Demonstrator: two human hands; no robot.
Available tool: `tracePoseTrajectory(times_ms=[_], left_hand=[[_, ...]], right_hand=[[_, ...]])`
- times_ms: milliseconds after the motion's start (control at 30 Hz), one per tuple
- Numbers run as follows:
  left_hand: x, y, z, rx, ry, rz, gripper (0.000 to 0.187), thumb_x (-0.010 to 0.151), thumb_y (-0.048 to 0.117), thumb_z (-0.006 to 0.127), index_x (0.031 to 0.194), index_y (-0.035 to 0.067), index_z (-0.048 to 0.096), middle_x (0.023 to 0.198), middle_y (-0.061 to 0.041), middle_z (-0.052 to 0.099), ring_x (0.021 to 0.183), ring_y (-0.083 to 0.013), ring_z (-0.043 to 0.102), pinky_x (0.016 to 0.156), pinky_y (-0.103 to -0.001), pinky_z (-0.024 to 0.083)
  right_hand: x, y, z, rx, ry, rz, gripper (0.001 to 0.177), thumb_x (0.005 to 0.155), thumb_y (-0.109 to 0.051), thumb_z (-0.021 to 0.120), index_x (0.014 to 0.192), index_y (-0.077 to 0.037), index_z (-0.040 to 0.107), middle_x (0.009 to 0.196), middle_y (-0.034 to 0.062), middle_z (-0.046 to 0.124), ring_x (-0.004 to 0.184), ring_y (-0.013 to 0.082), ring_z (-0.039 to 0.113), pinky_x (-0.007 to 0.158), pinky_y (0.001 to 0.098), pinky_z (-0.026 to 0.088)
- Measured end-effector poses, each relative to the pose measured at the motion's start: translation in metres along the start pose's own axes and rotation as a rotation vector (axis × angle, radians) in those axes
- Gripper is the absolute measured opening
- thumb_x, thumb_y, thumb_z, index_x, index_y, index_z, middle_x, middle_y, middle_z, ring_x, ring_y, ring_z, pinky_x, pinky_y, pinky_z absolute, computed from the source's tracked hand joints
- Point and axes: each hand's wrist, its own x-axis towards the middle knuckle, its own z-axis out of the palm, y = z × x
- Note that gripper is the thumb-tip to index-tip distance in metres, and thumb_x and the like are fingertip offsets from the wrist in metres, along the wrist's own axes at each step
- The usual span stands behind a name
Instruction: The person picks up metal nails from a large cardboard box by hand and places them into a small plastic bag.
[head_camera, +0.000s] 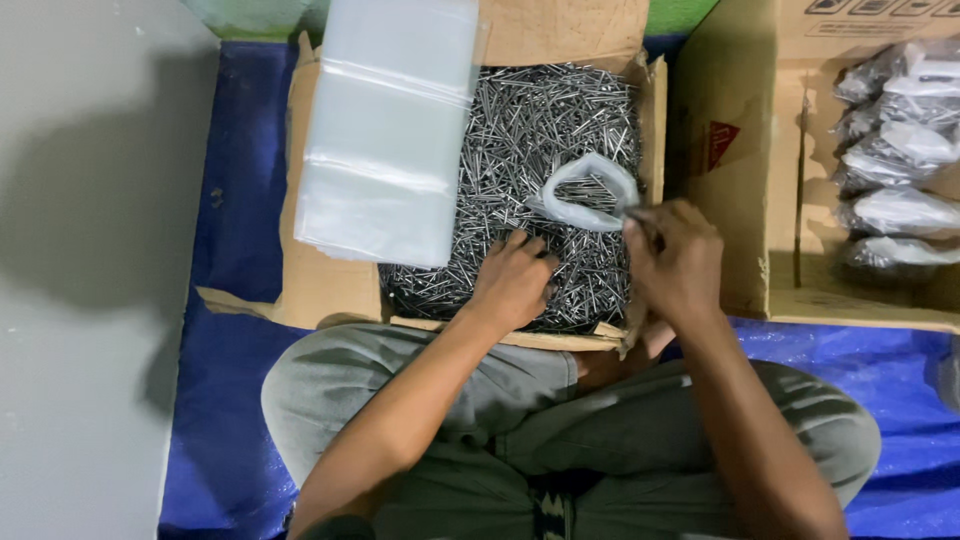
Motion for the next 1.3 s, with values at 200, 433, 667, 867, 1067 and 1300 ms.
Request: tracePoseTrajectory(times_ms=[200,433,667,867,1067,1300], left_hand=[[0.002,0.003,0.001,-0.004,-0.039,-0.014,0.037,0.082,0.026,0.071,0.114,0.008,0.068,0.115,-0.014,0.062,0.116,-0.0346,0.05,0.09,-0.05,0.047],[0.005,0.004,0.013,0.006,0.009,0.0,0.034,0.078,0.028,0.071,0.106,0.009,0.07,0.109,-0.012,0.062,0.111,-0.0321,0.049,0.086,-0.047,0.046],[0.011,-0.009,0.051,0.132,0.134,0.152,0.028,0.075,0.01,0.074,0.102,0.006,0.069,0.097,-0.012,0.063,0.101,-0.0308,0.053,0.078,-0.042,0.05],[0.009,-0.005,0.017,-0.191,0.223,0.115,0.011,0.089,0.01,0.062,0.098,0.004,0.066,0.089,-0.013,0.061,0.095,-0.033,0.055,0.077,-0.043,0.052],[0.004,0.003,0.007,-0.59,0.208,0.066,0.009,0.097,0.01,0.058,0.102,0.005,0.064,0.087,-0.017,0.064,0.091,-0.0403,0.063,0.08,-0.049,0.054],[0.0,0.014,-0.007,-0.756,0.118,0.022,0.015,0.097,0.005,0.059,0.109,-0.003,0.063,0.093,-0.028,0.063,0.098,-0.0514,0.064,0.078,-0.061,0.054]], right_hand=[[-0.04,-0.003,0.011,0.12,0.055,0.115,0.007,0.082,-0.008,0.079,0.082,-0.004,0.074,0.072,0.013,0.064,0.071,0.0371,0.065,0.058,0.0409,0.049],[-0.044,-0.004,0.033,-0.116,0.127,0.029,0.006,0.084,-0.019,0.073,0.087,-0.014,0.075,0.073,0.0035,0.061,0.074,0.0278,0.062,0.069,0.0393,0.045],[-0.045,0.001,0.034,-0.091,0.113,0.005,0.003,0.085,-0.019,0.071,0.087,-0.017,0.073,0.072,0.0004,0.058,0.076,0.0257,0.062,0.071,0.0383,0.042],[-0.043,-0.006,0.029,-0.053,0.097,0.004,0.002,0.084,-0.019,0.073,0.086,-0.018,0.073,0.071,-0.0007,0.058,0.075,0.0246,0.062,0.075,0.0379,0.04],[-0.037,-0.021,0.017,0.085,0.03,0.037,0.008,0.087,-0.019,0.071,0.093,-0.015,0.073,0.074,0.0007,0.063,0.074,0.0233,0.063,0.082,0.0419,0.033],[-0.034,-0.023,0.013,0.148,-0.035,0.004,0.013,0.091,-0.015,0.068,0.102,-0.016,0.073,0.082,0.0014,0.068,0.086,0.0247,0.068,0.082,0.0393,0.033]])
